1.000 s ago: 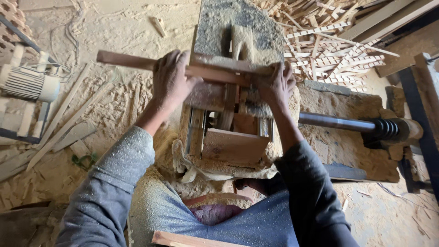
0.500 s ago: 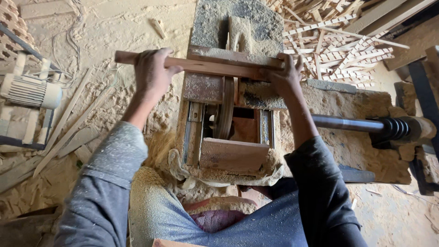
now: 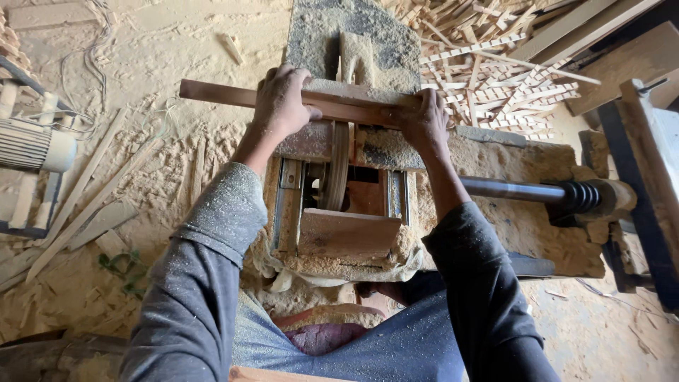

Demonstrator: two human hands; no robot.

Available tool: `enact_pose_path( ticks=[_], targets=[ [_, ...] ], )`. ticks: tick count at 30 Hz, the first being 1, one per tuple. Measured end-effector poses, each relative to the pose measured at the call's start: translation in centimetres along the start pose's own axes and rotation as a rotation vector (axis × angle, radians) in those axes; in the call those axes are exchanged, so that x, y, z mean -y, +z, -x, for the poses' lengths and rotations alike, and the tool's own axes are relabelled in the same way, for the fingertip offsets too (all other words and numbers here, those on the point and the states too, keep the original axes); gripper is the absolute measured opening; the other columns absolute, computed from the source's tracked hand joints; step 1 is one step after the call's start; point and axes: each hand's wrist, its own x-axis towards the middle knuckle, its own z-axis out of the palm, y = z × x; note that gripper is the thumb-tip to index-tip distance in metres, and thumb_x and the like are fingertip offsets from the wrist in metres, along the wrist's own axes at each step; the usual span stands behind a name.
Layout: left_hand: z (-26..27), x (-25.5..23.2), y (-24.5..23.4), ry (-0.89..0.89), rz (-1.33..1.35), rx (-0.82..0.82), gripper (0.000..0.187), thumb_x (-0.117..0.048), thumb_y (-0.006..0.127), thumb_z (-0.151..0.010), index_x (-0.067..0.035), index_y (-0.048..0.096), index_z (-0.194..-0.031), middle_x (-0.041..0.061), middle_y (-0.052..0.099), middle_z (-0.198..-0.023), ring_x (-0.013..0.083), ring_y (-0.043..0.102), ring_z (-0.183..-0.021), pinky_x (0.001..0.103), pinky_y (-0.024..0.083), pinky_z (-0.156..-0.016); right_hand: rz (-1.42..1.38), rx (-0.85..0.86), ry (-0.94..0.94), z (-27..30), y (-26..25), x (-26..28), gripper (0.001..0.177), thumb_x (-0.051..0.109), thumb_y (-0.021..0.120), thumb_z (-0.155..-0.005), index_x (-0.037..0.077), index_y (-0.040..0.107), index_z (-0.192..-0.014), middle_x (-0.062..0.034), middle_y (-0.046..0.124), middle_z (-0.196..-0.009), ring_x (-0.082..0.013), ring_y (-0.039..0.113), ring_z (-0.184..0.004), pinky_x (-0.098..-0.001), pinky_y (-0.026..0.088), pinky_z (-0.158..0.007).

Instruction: The person uses a woodworking machine to cut notches into several thin wooden slats, holding the wood against a rotating blade and sliding it through for each cut.

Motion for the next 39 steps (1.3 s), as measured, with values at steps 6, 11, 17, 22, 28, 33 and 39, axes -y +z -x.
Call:
enact_pose_path(
  ticks=[6,11,17,22,28,33,39],
  targets=[
    [1.5,-1.5,-0.5,-0.145,-0.046,0.067,0.075,-0.043,0.094,-0.07,-0.011,0.062,-0.13,0.009,0.062,-0.126,0.0272,0.056,-0.117,0.044,0.044,-0.102,0.012,-0.057,-0.074,1.6,0.6,-1.6,0.079,0.069,0.077,-0.07,0.019,0.048,-0.123,-0.0091,0.049,-0.133,-0.0339,0.045,-0.124,-0.0509,0.039,-0.095],
    [3.2,-1.8,-1.0,-0.123,-0.05,0.097,0.072,-0.038,0.094,-0.071,-0.014,0.06,-0.13,0.01,0.059,-0.128,0.0337,0.054,-0.125,0.048,0.041,-0.105,0.02,-0.014,-0.03,2.9,0.4,-2.4,0.078,0.07,0.079,-0.074,0.024,0.047,-0.127,-0.0062,0.038,-0.15,-0.0389,0.036,-0.144,-0.0586,0.035,-0.116],
    [5.6,-2.3,-1.1,-0.128,-0.039,0.107,0.068,-0.036,0.092,-0.073,-0.014,0.059,-0.128,0.009,0.058,-0.127,0.034,0.053,-0.125,0.048,0.04,-0.104,-0.035,-0.104,-0.211,4.1,1.3,-4.6,0.074,0.064,0.079,-0.078,0.011,0.048,-0.119,-0.021,0.044,-0.143,-0.0425,0.035,-0.145,-0.0575,0.022,-0.124],
    [9.4,-3.1,-2.1,-0.095,0.01,0.104,0.07,-0.035,0.094,-0.07,-0.008,0.062,-0.126,0.014,0.06,-0.122,0.0378,0.055,-0.123,0.052,0.041,-0.104,-0.052,-0.147,-0.304,4.3,3.3,-9.9,0.07,0.059,0.081,-0.075,0.01,0.048,-0.114,-0.022,0.049,-0.133,-0.0419,0.042,-0.139,-0.0566,0.026,-0.121],
    [10.6,-2.6,-2.2,0.064,0.044,-0.079,0.066,-0.029,0.095,-0.07,-0.009,0.065,-0.125,0.016,0.065,-0.117,0.0381,0.06,-0.117,0.051,0.041,-0.105,-0.021,-0.104,-0.379,4.2,2.4,-8.9,0.063,0.048,0.083,-0.075,0.009,0.051,-0.113,-0.024,0.048,-0.138,-0.0422,0.036,-0.145,-0.0532,0.022,-0.124],
    [6.7,1.1,-2.4,0.143,-0.181,-0.408,0.084,-0.047,0.091,-0.084,-0.001,0.052,-0.142,0.018,0.061,-0.14,0.033,0.054,-0.128,0.046,0.04,-0.113,0.021,-0.092,-0.21,0.3,1.5,-3.6,0.04,0.017,0.052,-0.076,0.021,0.049,-0.116,-0.0136,0.049,-0.131,-0.0357,0.044,-0.117,-0.0521,0.04,-0.089],
    [5.1,10.3,-4.9,0.037,-0.159,-0.13,0.043,-0.034,0.072,-0.098,-0.005,0.069,-0.128,0.016,0.069,-0.134,0.035,0.059,-0.124,0.048,0.036,-0.11,-0.079,-0.046,-0.125,-1.3,0.9,-1.7,0.076,0.068,0.077,-0.065,0.022,0.057,-0.122,-0.0138,0.051,-0.13,-0.0333,0.043,-0.123,-0.0482,0.035,-0.096]
  ],
)
